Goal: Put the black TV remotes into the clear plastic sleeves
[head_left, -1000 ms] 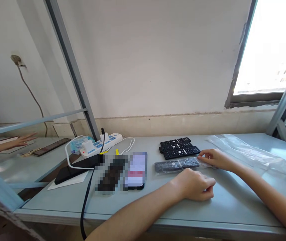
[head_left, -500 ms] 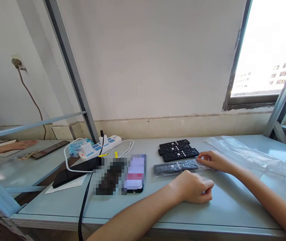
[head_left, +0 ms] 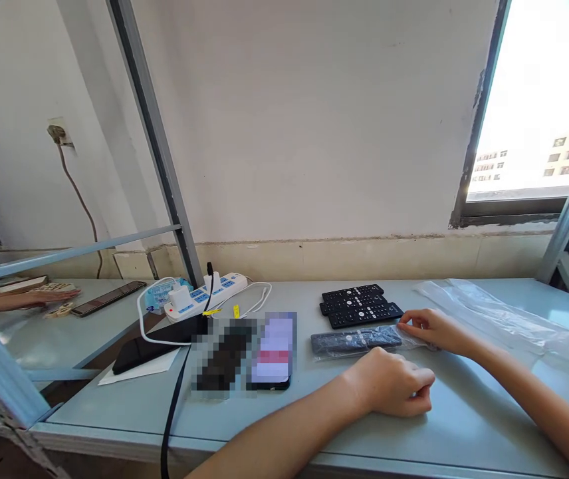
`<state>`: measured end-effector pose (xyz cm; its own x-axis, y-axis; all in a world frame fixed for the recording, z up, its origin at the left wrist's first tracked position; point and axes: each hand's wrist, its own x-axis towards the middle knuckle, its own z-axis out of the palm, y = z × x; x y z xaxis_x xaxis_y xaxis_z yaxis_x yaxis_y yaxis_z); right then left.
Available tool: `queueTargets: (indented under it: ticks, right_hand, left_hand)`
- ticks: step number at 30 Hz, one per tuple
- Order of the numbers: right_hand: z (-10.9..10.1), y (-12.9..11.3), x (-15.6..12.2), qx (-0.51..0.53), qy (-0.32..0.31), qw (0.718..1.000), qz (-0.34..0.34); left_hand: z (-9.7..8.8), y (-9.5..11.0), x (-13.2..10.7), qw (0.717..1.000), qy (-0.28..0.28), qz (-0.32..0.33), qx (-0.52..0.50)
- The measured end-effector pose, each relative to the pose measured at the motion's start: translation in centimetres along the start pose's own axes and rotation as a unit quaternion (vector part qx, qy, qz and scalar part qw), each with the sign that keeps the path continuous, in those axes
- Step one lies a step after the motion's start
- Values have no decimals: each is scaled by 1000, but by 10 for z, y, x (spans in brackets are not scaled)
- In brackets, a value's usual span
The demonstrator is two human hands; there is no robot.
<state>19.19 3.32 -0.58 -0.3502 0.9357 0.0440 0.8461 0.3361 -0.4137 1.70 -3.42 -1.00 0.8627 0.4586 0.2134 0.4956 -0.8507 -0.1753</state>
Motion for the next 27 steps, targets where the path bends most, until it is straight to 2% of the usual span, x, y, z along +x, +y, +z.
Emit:
queueTargets:
  ticks: [6, 15, 27]
  right_hand:
    - [0, 1, 1, -1, 6, 1000, 2]
    - [-1, -1, 1, 1, 9, 1000, -2]
    - [-1, 0, 2, -7, -1, 999, -33]
  left_hand:
    - [1, 0, -1, 1000, 8, -1, -2]
    - [0, 0, -1, 1000, -14, -6, -2]
    - [1, 0, -2, 1000, 4, -4, -18]
